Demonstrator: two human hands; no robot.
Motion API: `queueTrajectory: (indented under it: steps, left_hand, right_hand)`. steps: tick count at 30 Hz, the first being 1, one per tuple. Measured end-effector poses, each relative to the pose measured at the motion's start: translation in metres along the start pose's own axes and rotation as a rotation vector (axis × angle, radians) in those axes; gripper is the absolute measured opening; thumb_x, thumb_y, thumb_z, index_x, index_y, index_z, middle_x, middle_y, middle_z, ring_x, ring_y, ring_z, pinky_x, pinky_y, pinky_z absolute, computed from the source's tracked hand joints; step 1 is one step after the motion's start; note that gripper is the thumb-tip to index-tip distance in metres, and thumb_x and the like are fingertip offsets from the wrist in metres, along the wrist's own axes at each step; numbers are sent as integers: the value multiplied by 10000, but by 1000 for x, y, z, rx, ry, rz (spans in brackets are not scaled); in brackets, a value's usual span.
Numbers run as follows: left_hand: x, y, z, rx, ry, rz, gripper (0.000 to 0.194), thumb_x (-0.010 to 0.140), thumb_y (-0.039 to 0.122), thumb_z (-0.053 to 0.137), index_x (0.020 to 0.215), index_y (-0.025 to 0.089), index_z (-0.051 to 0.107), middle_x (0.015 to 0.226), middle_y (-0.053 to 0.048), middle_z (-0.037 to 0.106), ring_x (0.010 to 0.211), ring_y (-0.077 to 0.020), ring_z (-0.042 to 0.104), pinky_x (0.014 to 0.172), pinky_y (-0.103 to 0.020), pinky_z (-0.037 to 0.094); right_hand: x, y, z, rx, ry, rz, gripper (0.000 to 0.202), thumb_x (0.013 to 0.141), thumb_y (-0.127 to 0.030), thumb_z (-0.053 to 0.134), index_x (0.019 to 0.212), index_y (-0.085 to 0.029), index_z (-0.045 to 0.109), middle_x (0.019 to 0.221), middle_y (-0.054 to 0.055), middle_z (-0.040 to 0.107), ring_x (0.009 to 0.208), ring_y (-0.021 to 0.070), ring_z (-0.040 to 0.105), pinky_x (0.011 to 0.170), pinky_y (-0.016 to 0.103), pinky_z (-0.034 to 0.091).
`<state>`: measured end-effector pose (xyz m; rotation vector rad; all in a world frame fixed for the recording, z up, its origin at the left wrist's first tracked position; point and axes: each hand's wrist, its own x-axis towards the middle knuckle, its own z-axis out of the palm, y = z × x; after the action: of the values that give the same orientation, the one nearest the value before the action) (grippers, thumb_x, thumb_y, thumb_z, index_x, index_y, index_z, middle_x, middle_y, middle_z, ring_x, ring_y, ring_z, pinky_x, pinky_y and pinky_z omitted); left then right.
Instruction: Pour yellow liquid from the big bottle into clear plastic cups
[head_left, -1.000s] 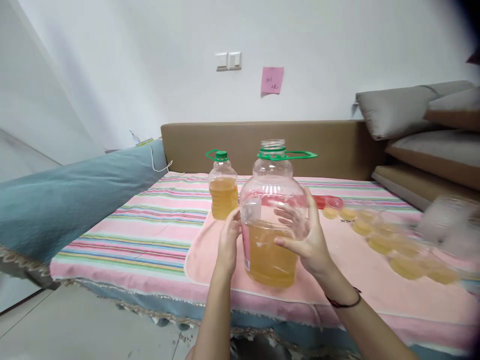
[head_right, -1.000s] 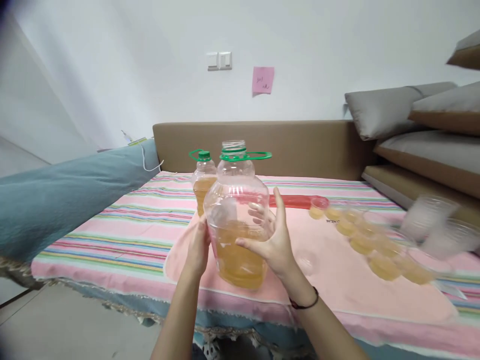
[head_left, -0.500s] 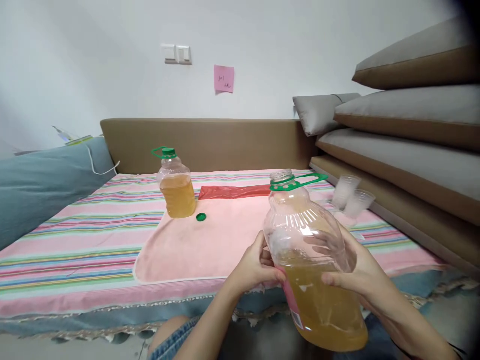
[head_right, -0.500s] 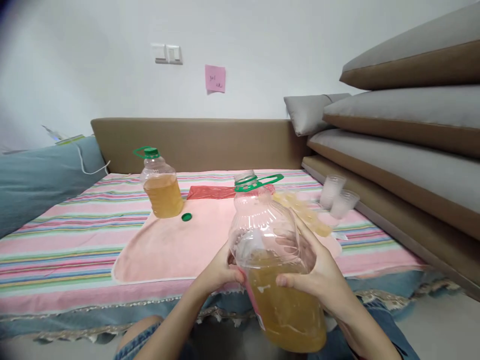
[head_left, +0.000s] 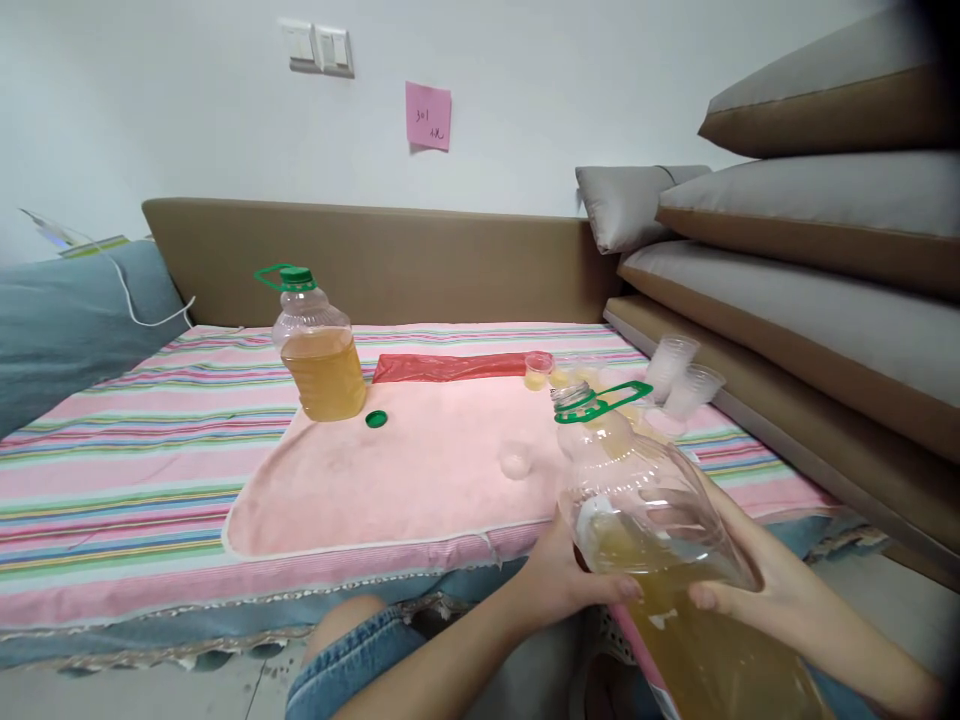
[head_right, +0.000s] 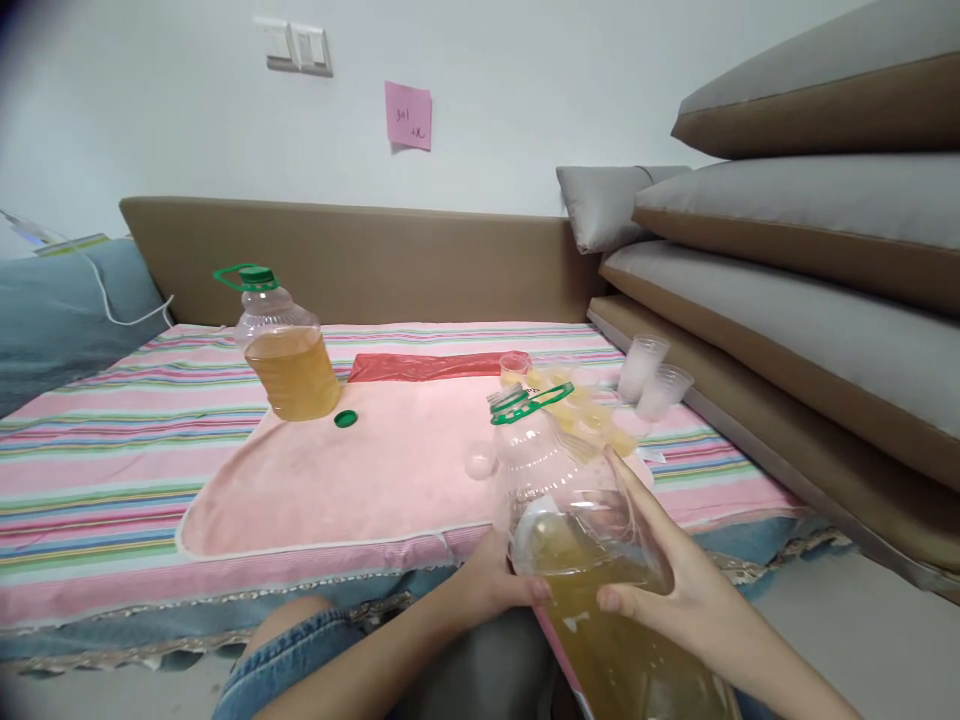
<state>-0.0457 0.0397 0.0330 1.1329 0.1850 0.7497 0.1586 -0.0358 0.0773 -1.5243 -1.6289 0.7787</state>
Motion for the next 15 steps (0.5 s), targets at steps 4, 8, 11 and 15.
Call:
queueTrajectory:
  steps: [4, 8, 11, 15]
  left_hand:
    - [3, -8, 8, -61, 10, 21, 706, 615, 492, 816, 1165, 193, 491, 1118, -81, 597, 1065, -254, 576, 949, -416, 422]
    - [5, -10, 17, -107, 25, 26, 665, 622, 565, 784, 1124, 197, 550, 1102, -82, 614, 1065, -259, 578, 928, -398, 427]
    - [5, -14, 21, -141, 47, -12, 688, 628, 600, 763, 1155, 206, 563, 1149, -99, 623, 1121, -289, 563, 947, -415, 420]
    - [4, -25, 21, -180, 69, -62, 755, 627, 613, 758, 1217, 199, 531, 1191, -120, 630, 1148, -305, 560, 993, -452, 395]
  right_hand:
    - [-6, -4, -3, 1, 6, 52, 968, 743, -533, 679, 1510, -427, 97, 1628, -69, 96, 1476, 266, 141, 1171, 460, 170]
    - [-8, -16, -6, 9, -18, 110, 941, 760, -512, 672, 1510, -425, 109, 1624, -72, 121, 1472, 258, 164, 1165, 448, 202]
    - [-8, -20, -9, -8, -36, 150, 922, 765, -517, 669, 1511, -403, 139, 1626, -59, 111, 1475, 247, 148, 1168, 440, 191]
    - [-4, -22, -12, -16, -47, 195, 931, 761, -539, 663, 1520, -362, 153, 1625, -34, 121, 1474, 245, 155, 1171, 439, 183]
